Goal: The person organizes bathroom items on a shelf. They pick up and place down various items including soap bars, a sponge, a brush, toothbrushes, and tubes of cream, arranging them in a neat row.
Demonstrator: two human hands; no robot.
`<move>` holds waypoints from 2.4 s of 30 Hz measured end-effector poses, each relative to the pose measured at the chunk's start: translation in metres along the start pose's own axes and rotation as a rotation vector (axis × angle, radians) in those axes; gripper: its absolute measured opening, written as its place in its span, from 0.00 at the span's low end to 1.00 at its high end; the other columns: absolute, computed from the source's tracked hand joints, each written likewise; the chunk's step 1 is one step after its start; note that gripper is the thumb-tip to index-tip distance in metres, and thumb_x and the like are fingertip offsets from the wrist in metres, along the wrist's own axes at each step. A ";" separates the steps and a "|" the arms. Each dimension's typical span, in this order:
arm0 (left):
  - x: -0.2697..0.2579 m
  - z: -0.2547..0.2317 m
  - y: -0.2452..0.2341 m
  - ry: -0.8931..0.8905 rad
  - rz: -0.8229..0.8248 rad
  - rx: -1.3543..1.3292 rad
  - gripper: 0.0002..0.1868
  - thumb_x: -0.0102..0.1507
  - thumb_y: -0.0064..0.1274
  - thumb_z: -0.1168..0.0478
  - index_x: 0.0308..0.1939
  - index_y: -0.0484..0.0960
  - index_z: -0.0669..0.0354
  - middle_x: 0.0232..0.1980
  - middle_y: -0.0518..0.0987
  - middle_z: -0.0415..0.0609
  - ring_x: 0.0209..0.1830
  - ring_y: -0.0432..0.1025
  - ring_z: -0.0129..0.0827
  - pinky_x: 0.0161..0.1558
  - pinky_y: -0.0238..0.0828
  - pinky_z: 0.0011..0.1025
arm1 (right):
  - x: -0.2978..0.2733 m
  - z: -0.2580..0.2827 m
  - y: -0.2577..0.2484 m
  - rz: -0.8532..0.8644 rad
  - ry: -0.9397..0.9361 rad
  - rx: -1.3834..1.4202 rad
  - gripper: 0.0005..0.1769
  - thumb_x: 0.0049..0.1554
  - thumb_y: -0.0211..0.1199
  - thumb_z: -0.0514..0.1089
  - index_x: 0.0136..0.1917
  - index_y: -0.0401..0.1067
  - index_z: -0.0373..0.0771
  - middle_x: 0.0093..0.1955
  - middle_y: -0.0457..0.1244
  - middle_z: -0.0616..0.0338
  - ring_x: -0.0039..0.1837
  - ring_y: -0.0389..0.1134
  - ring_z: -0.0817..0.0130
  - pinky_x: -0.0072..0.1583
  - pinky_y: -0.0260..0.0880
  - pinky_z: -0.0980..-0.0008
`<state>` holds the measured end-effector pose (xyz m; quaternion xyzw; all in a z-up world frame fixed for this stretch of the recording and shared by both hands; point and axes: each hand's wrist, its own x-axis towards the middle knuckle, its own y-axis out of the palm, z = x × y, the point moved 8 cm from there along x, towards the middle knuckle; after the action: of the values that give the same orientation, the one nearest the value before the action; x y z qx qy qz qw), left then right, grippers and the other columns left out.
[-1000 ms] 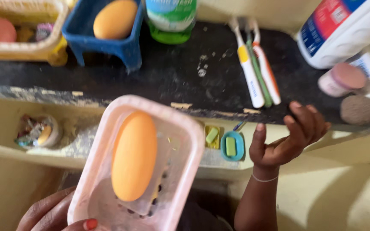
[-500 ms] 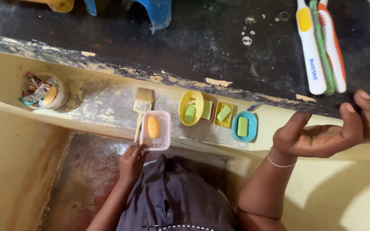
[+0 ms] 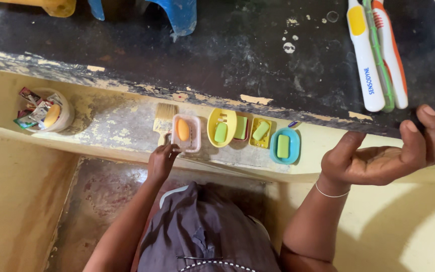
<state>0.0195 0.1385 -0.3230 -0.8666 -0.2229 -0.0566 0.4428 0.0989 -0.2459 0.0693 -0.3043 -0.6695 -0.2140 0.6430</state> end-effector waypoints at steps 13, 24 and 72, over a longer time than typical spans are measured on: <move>0.045 0.004 0.036 -0.067 0.197 0.098 0.09 0.60 0.58 0.66 0.44 0.84 0.52 0.48 0.83 0.44 0.52 0.74 0.46 0.46 0.73 0.43 | -0.003 -0.005 0.003 -0.027 -0.017 0.002 0.26 0.56 0.61 0.42 0.66 0.60 0.39 0.65 0.58 0.46 0.72 0.50 0.49 0.73 0.49 0.38; 0.037 -0.003 0.031 -0.034 0.050 0.187 0.29 0.54 0.59 0.69 0.60 0.77 0.56 0.62 0.77 0.52 0.59 0.71 0.51 0.50 0.74 0.43 | -0.002 -0.001 0.006 -0.026 -0.034 -0.025 0.26 0.55 0.59 0.39 0.66 0.58 0.38 0.66 0.56 0.46 0.71 0.50 0.48 0.74 0.49 0.39; 0.055 -0.071 0.030 0.116 0.115 0.256 0.26 0.61 0.53 0.59 0.65 0.73 0.46 0.58 0.75 0.49 0.58 0.68 0.46 0.52 0.64 0.48 | 0.012 0.008 -0.013 0.018 0.091 -0.053 0.18 0.64 0.60 0.47 0.63 0.63 0.37 0.66 0.60 0.48 0.71 0.56 0.46 0.73 0.55 0.41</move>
<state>0.0893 0.0855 -0.2864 -0.8097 -0.1525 -0.0522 0.5643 0.0850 -0.2482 0.0824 -0.3171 -0.6308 -0.2393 0.6665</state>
